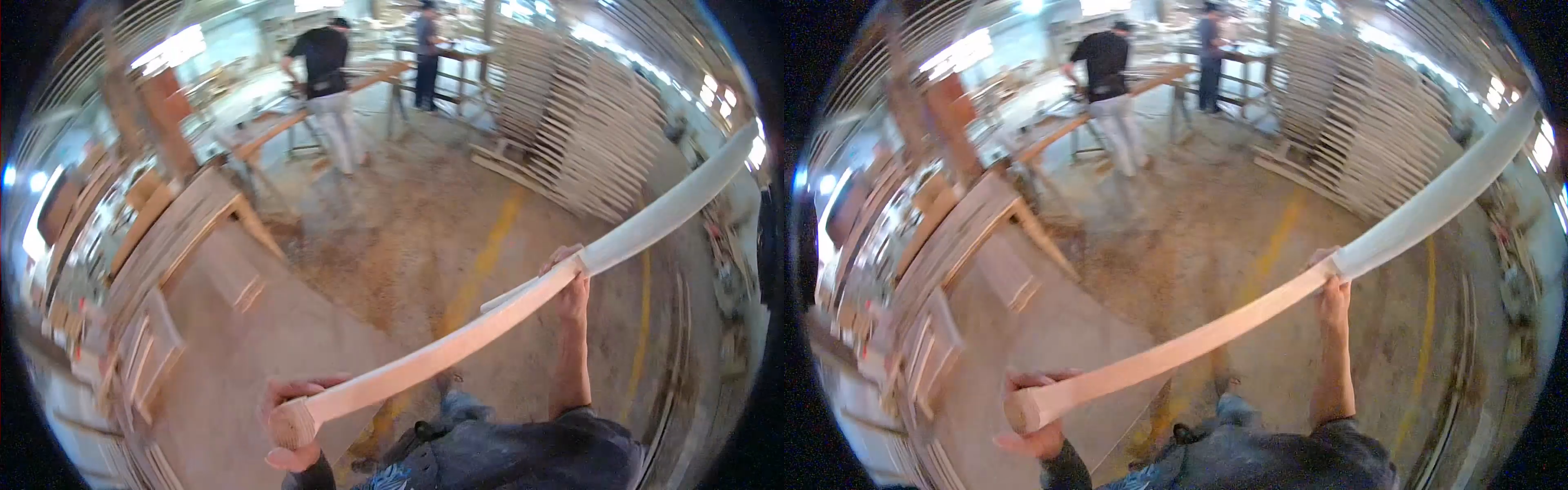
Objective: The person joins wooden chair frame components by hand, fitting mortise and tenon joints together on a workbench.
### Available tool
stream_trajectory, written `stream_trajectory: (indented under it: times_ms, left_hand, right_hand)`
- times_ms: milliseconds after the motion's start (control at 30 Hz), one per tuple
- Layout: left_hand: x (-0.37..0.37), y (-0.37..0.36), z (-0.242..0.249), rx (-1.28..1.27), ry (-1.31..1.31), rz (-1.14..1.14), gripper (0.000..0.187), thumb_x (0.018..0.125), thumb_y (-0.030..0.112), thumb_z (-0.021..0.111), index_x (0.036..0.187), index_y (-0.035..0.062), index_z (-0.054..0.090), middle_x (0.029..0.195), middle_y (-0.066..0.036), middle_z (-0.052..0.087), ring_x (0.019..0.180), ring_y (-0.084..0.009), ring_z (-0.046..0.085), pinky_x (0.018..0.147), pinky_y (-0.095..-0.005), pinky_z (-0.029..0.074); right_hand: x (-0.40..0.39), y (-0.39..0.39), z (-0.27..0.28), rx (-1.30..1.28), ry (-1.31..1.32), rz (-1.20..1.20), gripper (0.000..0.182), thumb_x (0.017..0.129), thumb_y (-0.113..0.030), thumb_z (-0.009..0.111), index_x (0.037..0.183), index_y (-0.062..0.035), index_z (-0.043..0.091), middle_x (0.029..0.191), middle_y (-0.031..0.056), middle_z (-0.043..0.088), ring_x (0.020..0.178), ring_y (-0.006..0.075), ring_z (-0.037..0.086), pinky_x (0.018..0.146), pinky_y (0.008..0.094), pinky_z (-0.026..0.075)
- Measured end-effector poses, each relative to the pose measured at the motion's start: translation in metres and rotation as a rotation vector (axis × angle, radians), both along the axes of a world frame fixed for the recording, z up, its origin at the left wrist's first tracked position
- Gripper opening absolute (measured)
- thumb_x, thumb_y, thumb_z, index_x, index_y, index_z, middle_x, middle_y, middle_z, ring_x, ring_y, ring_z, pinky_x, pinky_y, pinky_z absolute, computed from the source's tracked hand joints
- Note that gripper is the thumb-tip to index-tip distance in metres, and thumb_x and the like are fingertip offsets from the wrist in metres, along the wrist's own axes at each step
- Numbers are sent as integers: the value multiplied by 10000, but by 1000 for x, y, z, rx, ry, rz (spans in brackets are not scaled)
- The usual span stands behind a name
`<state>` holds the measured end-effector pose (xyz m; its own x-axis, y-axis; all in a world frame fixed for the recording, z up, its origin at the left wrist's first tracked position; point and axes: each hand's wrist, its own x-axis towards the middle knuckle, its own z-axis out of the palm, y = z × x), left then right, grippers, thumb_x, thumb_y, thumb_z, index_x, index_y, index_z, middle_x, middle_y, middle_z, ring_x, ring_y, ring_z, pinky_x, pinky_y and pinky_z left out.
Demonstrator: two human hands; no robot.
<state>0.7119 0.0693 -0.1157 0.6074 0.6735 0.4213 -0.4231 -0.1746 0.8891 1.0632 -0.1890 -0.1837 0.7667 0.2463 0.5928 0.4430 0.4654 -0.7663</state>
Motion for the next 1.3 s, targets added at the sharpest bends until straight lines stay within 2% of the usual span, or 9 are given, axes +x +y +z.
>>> stream_trajectory:
  times_ms: [67, 133, 500, 633, 767, 833, 967, 1100, 1300]
  left_hand:
    - [63, -1, 2, -3, 4, -145, 1095, 676, 915, 368, 1213, -39, 414, 958, -157, 611, 845, -423, 643, 734, -551, 522]
    - [120, -4, 17, -122, 16, -97, 1055, 564, 970, 382, 917, -22, 430, 835, -302, 647, 766, -332, 682, 677, -402, 567]
    - [306, 72, -16, -69, -34, -267, 1013, 541, 929, 514, 914, -10, 426, 846, -279, 645, 795, -330, 681, 741, -426, 556]
    - [336, 142, -48, -194, -56, -152, 1018, 563, 906, 547, 969, -23, 451, 915, -219, 622, 903, -316, 660, 829, -449, 525]
    - [394, 285, -108, -208, -158, 104, 783, 883, 692, 381, 1294, 30, 457, 1143, -122, 566, 1103, -263, 545, 961, -439, 429]
    - [436, 334, -88, -624, -212, 304, 692, 924, 648, 329, 1243, 60, 507, 1116, -87, 589, 1033, -247, 577, 868, -427, 473]
    - [463, 444, -78, -722, -248, 161, 658, 912, 667, 336, 1136, 87, 551, 1007, -39, 640, 854, -231, 624, 645, -380, 512]
    - [455, 532, -91, -604, -286, 44, 689, 897, 678, 358, 1163, 77, 563, 1064, -60, 646, 911, -234, 622, 709, -392, 519]
    - [472, 648, -101, -720, -371, 429, 638, 896, 666, 398, 1118, 95, 576, 1006, -49, 644, 891, -213, 620, 693, -369, 517]
  right_hand:
    - [28, -40, 6, -84, -23, -82, 581, 813, -615, 614, 967, -73, 471, 818, 65, 518, 718, 165, 568, 640, 312, 487]
    - [45, -71, 5, -72, 2, -171, 559, 826, -591, 618, 984, -76, 472, 837, 64, 527, 721, 168, 569, 637, 310, 483]
    - [183, -22, 9, -126, 12, -167, 583, 780, -549, 705, 1007, -53, 501, 881, 79, 550, 854, 192, 568, 747, 322, 460]
    - [268, 81, 16, -180, -96, -134, 553, 817, -519, 679, 1061, -53, 509, 899, 70, 559, 860, 189, 574, 779, 328, 458]
    - [342, 225, 45, -181, 87, -79, 460, 914, -441, 574, 1161, -64, 483, 960, 26, 532, 901, 135, 516, 784, 292, 420]
    - [374, 299, 68, -207, 62, 13, 442, 945, -423, 527, 1197, -66, 456, 992, 10, 519, 901, 97, 465, 771, 256, 383]
    - [422, 439, 105, -415, -65, 38, 366, 987, -391, 478, 1195, -91, 454, 1001, -7, 527, 866, 64, 422, 762, 220, 347]
    - [457, 560, 99, -364, -120, 113, 312, 1000, -345, 476, 1195, -101, 479, 971, -26, 551, 845, 57, 440, 757, 214, 354]
    - [498, 761, 75, -396, -165, 183, 310, 997, -327, 483, 1182, -80, 517, 972, -25, 560, 857, 64, 477, 737, 219, 380]
